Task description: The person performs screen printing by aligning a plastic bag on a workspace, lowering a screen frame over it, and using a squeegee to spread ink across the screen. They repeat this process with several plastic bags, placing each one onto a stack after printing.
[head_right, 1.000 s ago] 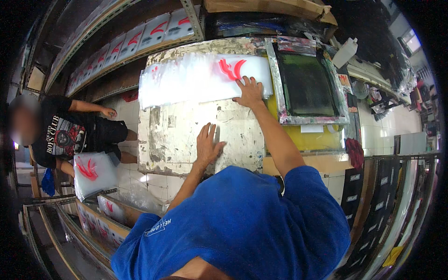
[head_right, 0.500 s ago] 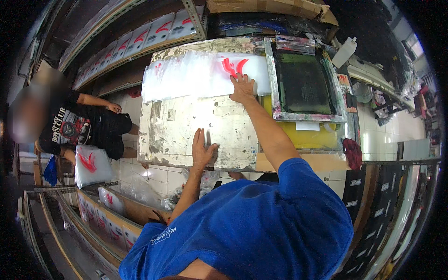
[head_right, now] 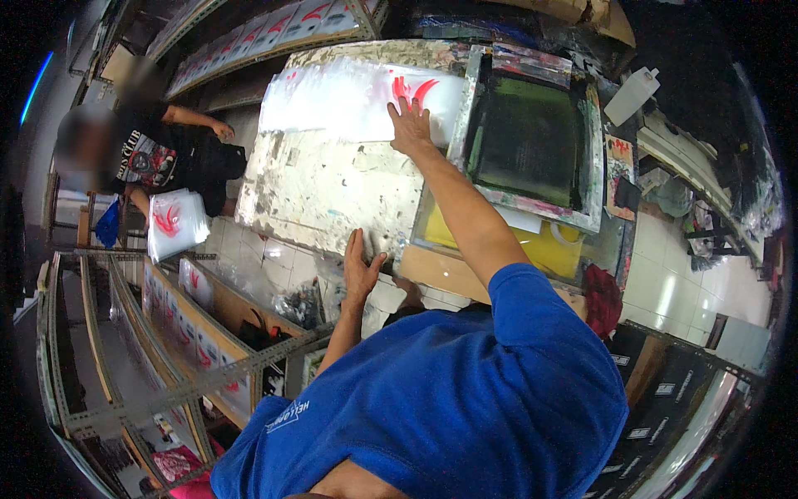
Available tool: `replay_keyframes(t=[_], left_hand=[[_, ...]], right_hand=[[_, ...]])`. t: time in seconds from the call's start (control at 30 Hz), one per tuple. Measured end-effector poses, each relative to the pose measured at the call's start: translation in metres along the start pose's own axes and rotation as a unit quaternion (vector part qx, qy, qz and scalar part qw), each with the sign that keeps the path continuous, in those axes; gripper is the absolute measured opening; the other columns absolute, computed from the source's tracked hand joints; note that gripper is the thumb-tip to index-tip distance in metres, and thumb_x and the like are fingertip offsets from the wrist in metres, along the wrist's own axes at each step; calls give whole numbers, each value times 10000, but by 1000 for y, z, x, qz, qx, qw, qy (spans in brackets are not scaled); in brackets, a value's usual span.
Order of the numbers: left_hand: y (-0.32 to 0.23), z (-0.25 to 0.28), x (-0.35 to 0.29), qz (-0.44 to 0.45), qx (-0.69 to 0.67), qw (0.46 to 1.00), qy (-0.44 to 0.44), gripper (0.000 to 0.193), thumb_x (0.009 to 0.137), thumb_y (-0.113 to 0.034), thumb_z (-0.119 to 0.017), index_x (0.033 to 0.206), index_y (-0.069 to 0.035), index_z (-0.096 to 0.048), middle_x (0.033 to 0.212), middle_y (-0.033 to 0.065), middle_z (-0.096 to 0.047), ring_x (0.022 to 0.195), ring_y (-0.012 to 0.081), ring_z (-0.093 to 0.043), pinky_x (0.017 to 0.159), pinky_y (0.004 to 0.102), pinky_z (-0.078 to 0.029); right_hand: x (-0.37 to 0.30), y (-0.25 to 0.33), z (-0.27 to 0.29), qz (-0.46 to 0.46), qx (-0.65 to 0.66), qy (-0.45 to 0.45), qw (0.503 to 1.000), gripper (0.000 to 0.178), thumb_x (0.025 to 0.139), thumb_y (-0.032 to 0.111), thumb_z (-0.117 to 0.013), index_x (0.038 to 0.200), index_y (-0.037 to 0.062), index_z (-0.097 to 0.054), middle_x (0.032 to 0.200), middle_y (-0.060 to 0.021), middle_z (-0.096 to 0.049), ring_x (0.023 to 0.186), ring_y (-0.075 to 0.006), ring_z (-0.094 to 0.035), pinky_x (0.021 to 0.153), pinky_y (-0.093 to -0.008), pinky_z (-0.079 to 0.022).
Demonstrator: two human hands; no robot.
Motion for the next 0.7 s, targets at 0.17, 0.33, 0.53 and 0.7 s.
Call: replay_keyframes(t=[0.17,0.33,0.53,0.7], left_hand=[[-4,-31,-17,3,110,994,-12,862,727,-408,-824,1428,-39,-483,1515,284,-341,1414,465,-286,1143,542,-254],[10,-41,-17,46,96,994,-9,948,720,-532,-785,1486,-103,-430,1566,261,-263,1469,441,-180,1175,539,-139],[7,-46,-16,54,69,996,-11,985,737,-678,-681,1516,-150,-389,1589,246,-219,1484,441,-133,1175,572,-78],[9,-43,-24,81,98,992,-14,985,713,-629,-721,1520,-178,-380,1587,232,-231,1483,444,-130,1179,569,-89]], right_hand=[[-44,-11,17,83,49,-19,995,860,659,129,-771,1449,131,-430,1499,-163,-358,1408,-408,-321,1058,-512,-384],[-87,-24,28,179,92,-73,977,755,715,145,-766,1407,82,-472,1464,-161,-405,1389,-395,-345,1082,-493,-386],[-119,-9,12,250,49,-12,967,719,714,187,-796,1365,85,-507,1417,-137,-439,1346,-356,-394,1004,-493,-435],[-84,36,7,110,-89,18,990,870,687,212,-778,1466,146,-395,1523,-146,-332,1358,-474,-332,951,-595,-422]])
Point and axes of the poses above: each hand's wrist, its own x-axis towards the middle knuckle, its own z-axis out of the back of the hand, y = z × x, the point moved 2 cm from there along x, towards the middle knuckle
